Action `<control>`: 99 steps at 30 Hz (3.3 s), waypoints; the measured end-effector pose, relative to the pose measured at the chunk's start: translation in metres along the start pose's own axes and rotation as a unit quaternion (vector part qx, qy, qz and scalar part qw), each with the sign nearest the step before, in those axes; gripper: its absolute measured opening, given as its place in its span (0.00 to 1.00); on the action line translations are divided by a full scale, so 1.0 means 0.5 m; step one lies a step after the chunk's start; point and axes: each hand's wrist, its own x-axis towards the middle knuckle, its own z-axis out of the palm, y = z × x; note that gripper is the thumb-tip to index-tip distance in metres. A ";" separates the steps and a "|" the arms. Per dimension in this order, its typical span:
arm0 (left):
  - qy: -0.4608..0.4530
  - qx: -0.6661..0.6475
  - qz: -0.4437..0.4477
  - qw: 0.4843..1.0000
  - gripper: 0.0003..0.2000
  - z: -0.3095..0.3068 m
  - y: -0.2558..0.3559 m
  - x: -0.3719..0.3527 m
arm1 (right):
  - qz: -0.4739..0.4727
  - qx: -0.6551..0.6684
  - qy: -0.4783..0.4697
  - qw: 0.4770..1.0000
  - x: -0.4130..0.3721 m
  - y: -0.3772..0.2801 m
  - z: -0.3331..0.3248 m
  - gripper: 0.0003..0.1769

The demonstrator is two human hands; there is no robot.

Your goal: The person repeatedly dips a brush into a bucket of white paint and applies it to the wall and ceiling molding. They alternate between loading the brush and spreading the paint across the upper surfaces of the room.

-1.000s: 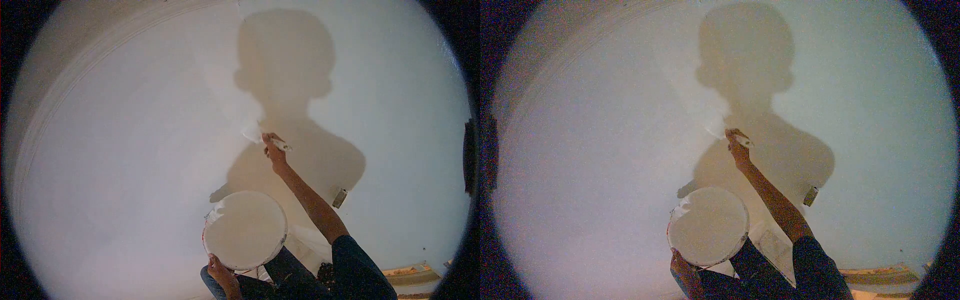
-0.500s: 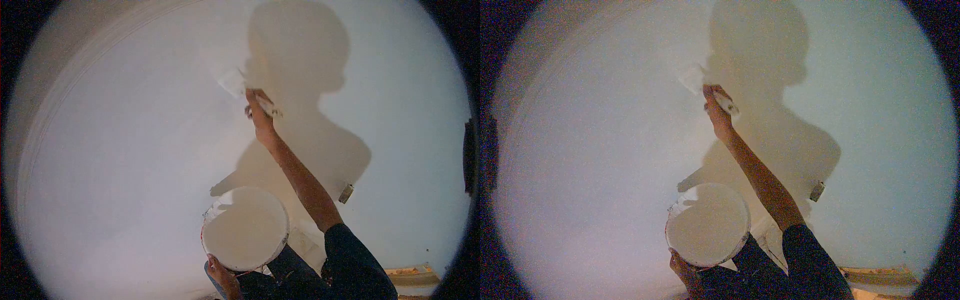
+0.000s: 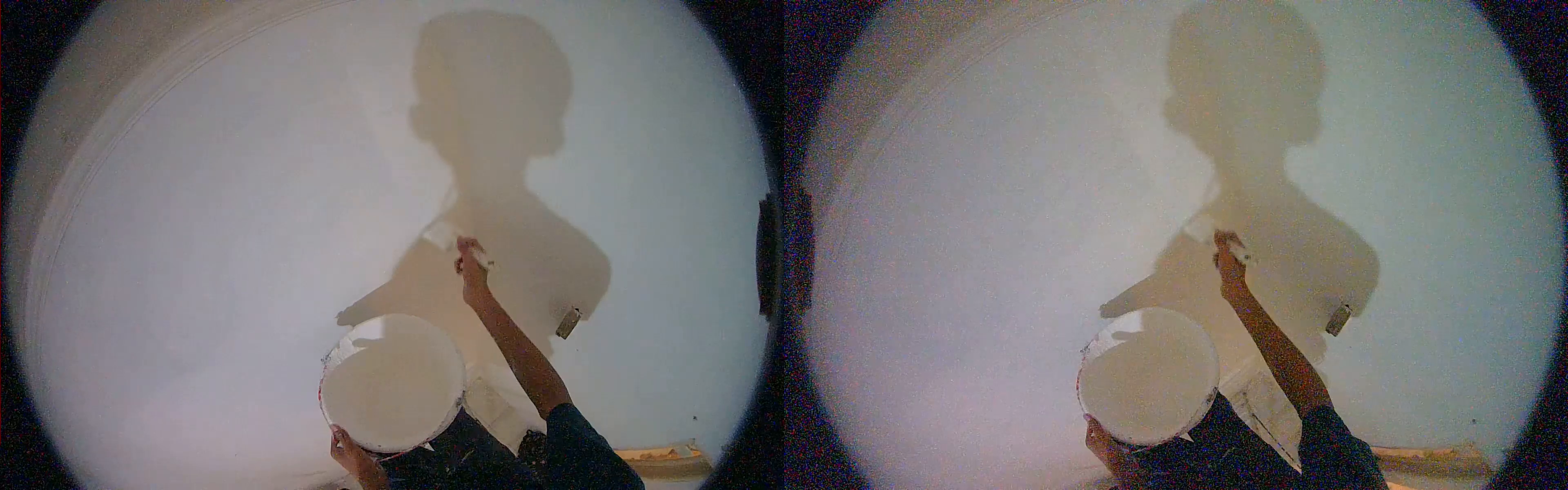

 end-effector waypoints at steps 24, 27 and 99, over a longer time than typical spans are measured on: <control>-0.035 0.075 0.040 0.996 0.31 -0.006 0.020 0.001 | -0.196 0.028 -0.101 0.975 0.085 -0.262 0.256 0.16; -0.006 -0.010 -0.008 1.000 0.31 -0.016 -0.005 0.021 | -0.162 -0.016 -0.096 0.982 0.076 -0.151 0.164 0.17; -0.146 0.097 0.170 0.970 0.21 -0.092 -0.022 0.049 | -0.136 -0.429 -0.295 0.843 -0.416 0.143 0.055 0.09</control>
